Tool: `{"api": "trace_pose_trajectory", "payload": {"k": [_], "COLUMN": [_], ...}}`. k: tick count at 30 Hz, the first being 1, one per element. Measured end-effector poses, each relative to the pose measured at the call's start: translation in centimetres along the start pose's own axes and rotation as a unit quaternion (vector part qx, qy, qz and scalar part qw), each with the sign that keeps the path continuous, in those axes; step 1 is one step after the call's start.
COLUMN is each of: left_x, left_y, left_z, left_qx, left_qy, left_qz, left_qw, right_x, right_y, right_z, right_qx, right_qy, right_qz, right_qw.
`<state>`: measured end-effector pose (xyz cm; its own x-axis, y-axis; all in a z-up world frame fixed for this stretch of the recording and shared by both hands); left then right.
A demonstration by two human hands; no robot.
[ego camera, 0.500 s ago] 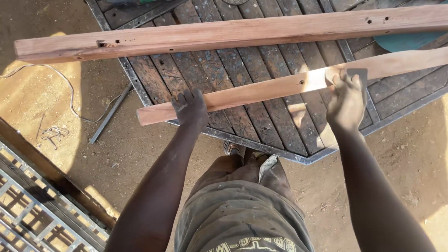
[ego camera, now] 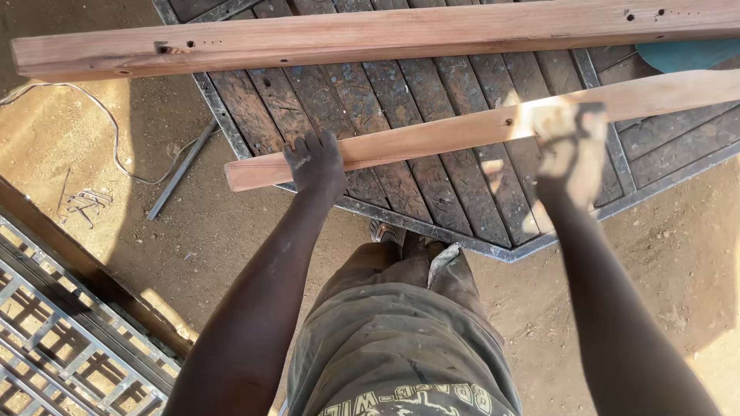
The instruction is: Sanding a wooden plank manually using sandpaper on a metal workbench
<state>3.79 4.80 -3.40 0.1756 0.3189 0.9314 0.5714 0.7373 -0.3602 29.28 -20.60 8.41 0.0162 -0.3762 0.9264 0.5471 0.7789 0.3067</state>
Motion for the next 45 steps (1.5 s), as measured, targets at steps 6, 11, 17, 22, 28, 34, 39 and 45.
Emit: {"api": "trace_pose_trajectory", "payload": {"k": [6,11,17,22,28,34,39,45], "left_x": [1.5,-0.1,-0.5,1.5,3.0,1.9,0.7,0.1], "left_y": [0.7,-0.2,0.4,0.1,-0.3,-1.0,-0.9,-0.6], "left_z": [-0.3,0.2,0.1,-0.1,-0.2,-0.8,0.1,0.2], "left_qx": [0.013,-0.007,0.014,0.007,0.006,0.024,0.022,-0.018], "left_qy": [0.012,0.016,0.009,0.003,0.027,0.021,0.027,0.024], "left_qz": [-0.017,-0.011,-0.016,-0.033,-0.028,-0.021,-0.050,-0.075], "left_qw": [1.000,1.000,1.000,0.999,0.999,0.999,0.998,0.997], "right_x": [-5.6,-3.2,-5.8,-7.9,-7.4,-3.8,-7.1,-4.1], "right_y": [-2.0,-2.7,-2.9,-2.8,-1.0,2.6,1.9,1.7], "right_z": [7.3,12.1,6.1,13.7,6.8,-3.4,13.6,1.0], "right_qx": [0.017,0.126,0.022,0.025,0.085,-0.011,0.058,0.061], "right_qy": [-0.031,0.036,-0.005,0.043,0.100,-0.196,0.017,0.186], "right_qz": [-0.058,-0.014,-0.084,-0.043,0.034,-0.054,-0.025,-0.004], "right_qw": [0.998,0.991,0.996,0.998,0.991,0.979,0.998,0.981]}}
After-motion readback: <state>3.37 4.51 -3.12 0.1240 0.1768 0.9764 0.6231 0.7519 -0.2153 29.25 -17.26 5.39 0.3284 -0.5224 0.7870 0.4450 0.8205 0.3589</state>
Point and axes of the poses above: each hand's wrist, its own y-axis towards the middle knuckle, its own x-axis out of the back of the hand, z = x × y, the point moved 7 cm from there along y, towards the middle knuckle, and after that the axes turned 8 degrees about -z, right-handed, at the moved point
